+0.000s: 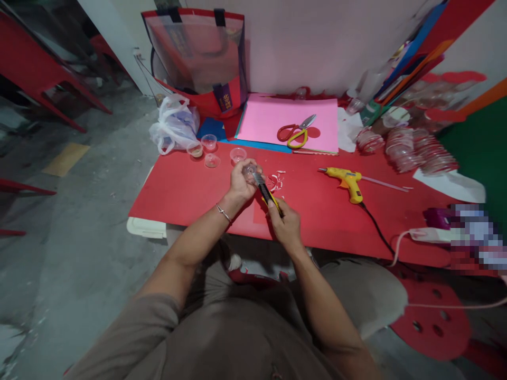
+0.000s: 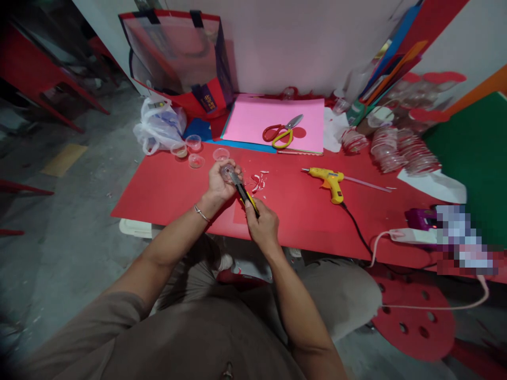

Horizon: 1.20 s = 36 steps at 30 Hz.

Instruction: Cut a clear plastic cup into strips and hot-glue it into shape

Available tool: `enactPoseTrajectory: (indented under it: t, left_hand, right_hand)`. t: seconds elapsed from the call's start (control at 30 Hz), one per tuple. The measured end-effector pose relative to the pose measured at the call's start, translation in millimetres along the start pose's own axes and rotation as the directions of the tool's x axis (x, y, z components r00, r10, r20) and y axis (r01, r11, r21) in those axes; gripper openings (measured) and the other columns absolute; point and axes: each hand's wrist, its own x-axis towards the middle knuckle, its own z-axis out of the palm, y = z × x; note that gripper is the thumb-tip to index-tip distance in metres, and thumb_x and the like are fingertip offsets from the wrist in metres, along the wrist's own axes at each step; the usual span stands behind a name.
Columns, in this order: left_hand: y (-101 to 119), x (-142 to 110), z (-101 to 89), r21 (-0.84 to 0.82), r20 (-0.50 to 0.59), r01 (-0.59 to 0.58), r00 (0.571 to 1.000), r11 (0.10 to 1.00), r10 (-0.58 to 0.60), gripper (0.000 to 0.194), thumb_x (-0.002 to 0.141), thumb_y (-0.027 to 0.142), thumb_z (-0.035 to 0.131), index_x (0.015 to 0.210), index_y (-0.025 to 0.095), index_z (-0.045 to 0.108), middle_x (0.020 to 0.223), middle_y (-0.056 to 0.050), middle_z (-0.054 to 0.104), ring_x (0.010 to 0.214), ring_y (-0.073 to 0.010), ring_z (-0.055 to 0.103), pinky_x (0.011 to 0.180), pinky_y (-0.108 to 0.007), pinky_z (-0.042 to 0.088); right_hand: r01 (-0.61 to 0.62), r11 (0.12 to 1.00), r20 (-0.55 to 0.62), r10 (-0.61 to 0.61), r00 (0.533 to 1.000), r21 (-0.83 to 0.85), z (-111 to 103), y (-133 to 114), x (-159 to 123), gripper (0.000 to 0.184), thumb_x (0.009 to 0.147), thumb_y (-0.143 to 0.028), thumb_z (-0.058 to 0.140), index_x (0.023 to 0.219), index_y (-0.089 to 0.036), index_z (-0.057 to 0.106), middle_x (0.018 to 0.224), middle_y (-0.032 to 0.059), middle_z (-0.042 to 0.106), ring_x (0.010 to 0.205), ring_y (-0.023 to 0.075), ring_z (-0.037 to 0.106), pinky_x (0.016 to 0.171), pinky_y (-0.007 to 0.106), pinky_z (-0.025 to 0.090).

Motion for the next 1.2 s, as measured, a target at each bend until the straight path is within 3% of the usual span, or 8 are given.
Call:
enactPoseTrajectory:
  t: [0.2, 0.9, 1.2]
  left_hand:
    - [-1.6, 0.5, -0.6, -0.006, 0.027, -0.011, 1.0, 1.0, 0.011, 0.024, 0.085, 0.04, 0.067, 0.076, 0.02, 0.058, 0.063, -0.001, 0.064, 0.05, -0.0139, 0.063, 0.053, -0.024, 0.052]
    - [-1.3, 2.0, -2.2, 0.006, 0.037, -0.029, 0.999, 1.0, 0.028, 0.024, 0.084, 0.038, 0.065, 0.071, 0.019, 0.058, 0.059, 0.0, 0.059, 0.047, -0.0108, 0.055, 0.05, -0.022, 0.046]
    - [-2.1, 2.8, -4.2, 0.024, 0.033, -0.042, 0.999, 0.999, 0.041, 0.023, 0.087, 0.039, 0.062, 0.075, 0.02, 0.059, 0.062, -0.001, 0.063, 0.052, -0.0135, 0.064, 0.054, -0.023, 0.051]
  right_hand:
    - [-0.022, 0.996, -0.01, 0.023, 1.0, 0.089, -1.7, 0.1, -0.1, 0.043, 0.104, -0.057, 0.05, 0.108, -0.022, 0.074, 0.078, 0.0006, 0.071, 0.068, 0.0168, 0.065, 0.069, 0.029, 0.05]
    - [0.002, 0.999, -0.015, -0.001, 1.0, 0.034, 0.7, 1.3, -1.2, 0.043, 0.104, -0.057, 0.05, 0.11, -0.024, 0.076, 0.076, 0.0007, 0.072, 0.069, 0.0182, 0.066, 0.066, 0.028, 0.048]
    - [-0.015, 0.998, -0.039, 0.017, 0.999, 0.061, 0.2, 1.7, 0.1, 0.043, 0.105, -0.057, 0.05, 0.11, -0.022, 0.075, 0.078, 0.0009, 0.072, 0.068, 0.0171, 0.067, 0.068, 0.028, 0.049]
